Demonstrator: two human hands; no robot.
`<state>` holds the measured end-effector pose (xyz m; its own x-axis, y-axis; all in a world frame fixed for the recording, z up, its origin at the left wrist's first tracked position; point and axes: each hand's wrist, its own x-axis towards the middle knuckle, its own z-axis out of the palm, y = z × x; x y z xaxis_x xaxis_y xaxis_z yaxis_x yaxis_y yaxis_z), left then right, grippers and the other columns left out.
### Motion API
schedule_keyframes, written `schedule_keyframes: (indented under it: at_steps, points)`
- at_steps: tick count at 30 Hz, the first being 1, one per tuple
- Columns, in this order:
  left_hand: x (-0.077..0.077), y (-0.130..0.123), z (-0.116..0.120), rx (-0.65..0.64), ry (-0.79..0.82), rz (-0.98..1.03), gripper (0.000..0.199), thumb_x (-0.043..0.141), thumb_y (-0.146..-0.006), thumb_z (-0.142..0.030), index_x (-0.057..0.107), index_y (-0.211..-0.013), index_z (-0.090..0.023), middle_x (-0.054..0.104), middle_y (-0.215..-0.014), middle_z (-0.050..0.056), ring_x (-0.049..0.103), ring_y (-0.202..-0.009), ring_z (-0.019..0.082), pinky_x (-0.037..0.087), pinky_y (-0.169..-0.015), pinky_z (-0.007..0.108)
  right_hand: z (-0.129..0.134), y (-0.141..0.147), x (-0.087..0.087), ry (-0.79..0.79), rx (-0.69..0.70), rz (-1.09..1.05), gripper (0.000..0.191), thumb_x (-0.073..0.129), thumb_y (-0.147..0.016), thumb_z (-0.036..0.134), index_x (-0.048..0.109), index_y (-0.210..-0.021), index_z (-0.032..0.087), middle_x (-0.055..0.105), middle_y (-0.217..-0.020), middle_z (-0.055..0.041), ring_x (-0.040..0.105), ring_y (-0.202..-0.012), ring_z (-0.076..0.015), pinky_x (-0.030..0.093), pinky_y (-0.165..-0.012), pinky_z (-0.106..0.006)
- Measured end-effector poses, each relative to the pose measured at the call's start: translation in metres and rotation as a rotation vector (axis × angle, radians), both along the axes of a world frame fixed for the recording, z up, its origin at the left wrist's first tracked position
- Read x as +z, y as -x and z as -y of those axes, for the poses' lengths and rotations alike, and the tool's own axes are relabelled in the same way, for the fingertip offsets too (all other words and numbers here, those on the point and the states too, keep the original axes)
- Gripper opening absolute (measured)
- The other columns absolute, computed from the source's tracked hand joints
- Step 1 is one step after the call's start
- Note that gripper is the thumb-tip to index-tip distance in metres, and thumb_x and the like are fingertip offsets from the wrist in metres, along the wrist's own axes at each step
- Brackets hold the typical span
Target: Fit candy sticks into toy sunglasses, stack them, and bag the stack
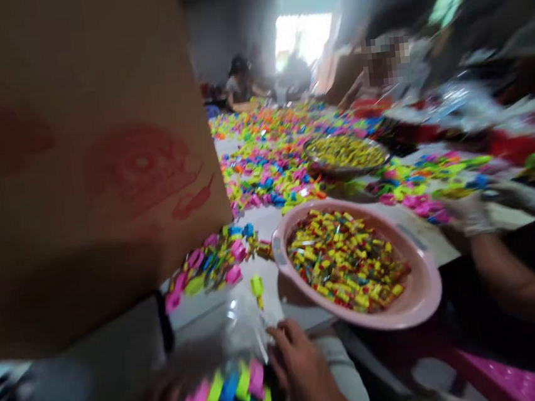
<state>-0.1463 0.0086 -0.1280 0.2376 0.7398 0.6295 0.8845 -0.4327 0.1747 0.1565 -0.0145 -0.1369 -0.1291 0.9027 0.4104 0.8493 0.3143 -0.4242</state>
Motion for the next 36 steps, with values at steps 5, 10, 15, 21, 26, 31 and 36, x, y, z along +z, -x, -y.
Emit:
schedule_keyframes:
  at_steps: [5,10,15,21,26,31,36]
  points:
    - [0.012,0.014,0.048,-0.024,0.228,-0.068,0.039,0.057,-0.105,-0.02,0.071,-0.141,-0.023,0.082,-0.124,0.009,0.08,-0.111,0.028,0.067,-0.098,0.042,-0.012,-0.012,0.016,0.091,0.261,0.004,0.015,0.073,-0.098,0.007,0.074,-0.103,0.021,0.077,-0.107,-0.0075,0.071,-0.099,-0.0275,0.058,-0.086,-0.037]
    - [0.031,0.009,0.035,0.078,0.423,-0.118,0.022,0.061,-0.102,-0.023,0.081,-0.109,-0.02,0.085,-0.107,0.01,0.081,-0.101,0.029,0.065,-0.092,0.04,-0.016,-0.016,0.028,0.055,0.326,0.027,0.009,0.067,-0.109,0.017,0.075,-0.107,0.021,0.076,-0.098,-0.006,0.069,-0.092,-0.0257,0.052,-0.082,-0.036]
    - [0.052,-0.006,0.056,0.237,0.48,-0.22,0.028,0.059,-0.103,-0.02,0.081,-0.086,-0.024,0.082,-0.089,0.008,0.077,-0.075,0.027,0.053,-0.065,0.034,-0.008,-0.016,0.04,-0.017,0.334,0.042,0.011,0.065,-0.111,0.019,0.075,-0.109,0.02,0.078,-0.098,-0.0065,0.069,-0.091,-0.0244,0.049,-0.082,-0.035]
    - [0.071,-0.026,0.067,0.307,0.284,-0.221,0.018,0.065,-0.107,-0.024,0.081,-0.098,-0.024,0.085,-0.099,0.004,0.079,-0.073,0.023,0.046,-0.059,0.032,0.015,-0.019,0.054,-0.094,0.309,0.071,0.014,0.06,-0.114,0.021,0.074,-0.114,0.019,0.078,-0.103,-0.0087,0.065,-0.089,-0.0253,0.045,-0.079,-0.037]
    - [0.073,-0.027,0.08,0.118,0.051,-0.137,0.008,0.069,-0.108,-0.021,0.074,-0.102,-0.019,0.082,-0.096,0.003,0.08,-0.081,0.019,0.056,-0.076,0.028,0.034,-0.015,0.055,-0.172,0.261,0.051,0.018,0.057,-0.114,0.017,0.073,-0.107,0.019,0.077,-0.102,-0.0086,0.064,-0.087,-0.023,0.048,-0.077,-0.035]
    - [0.052,-0.024,0.103,-0.014,-0.013,-0.106,0.006,0.073,-0.106,-0.015,0.069,-0.111,-0.017,0.081,-0.099,0.007,0.081,-0.085,0.019,0.061,-0.08,0.029,0.051,-0.018,0.04,-0.15,0.216,0.016,0.018,0.058,-0.113,0.017,0.076,-0.116,0.02,0.078,-0.1,-0.0085,0.069,-0.084,-0.0207,0.05,-0.073,-0.032]
    - [0.028,-0.016,0.123,-0.125,-0.05,-0.105,0.009,0.074,-0.104,-0.012,0.069,-0.111,-0.015,0.081,-0.091,0.007,0.08,-0.08,0.018,0.065,-0.078,0.028,0.068,-0.029,0.026,-0.169,0.305,-0.033,0.023,0.058,-0.111,0.014,0.069,-0.13,0.02,0.079,-0.101,-0.0097,0.071,-0.085,-0.0219,0.052,-0.075,-0.032]
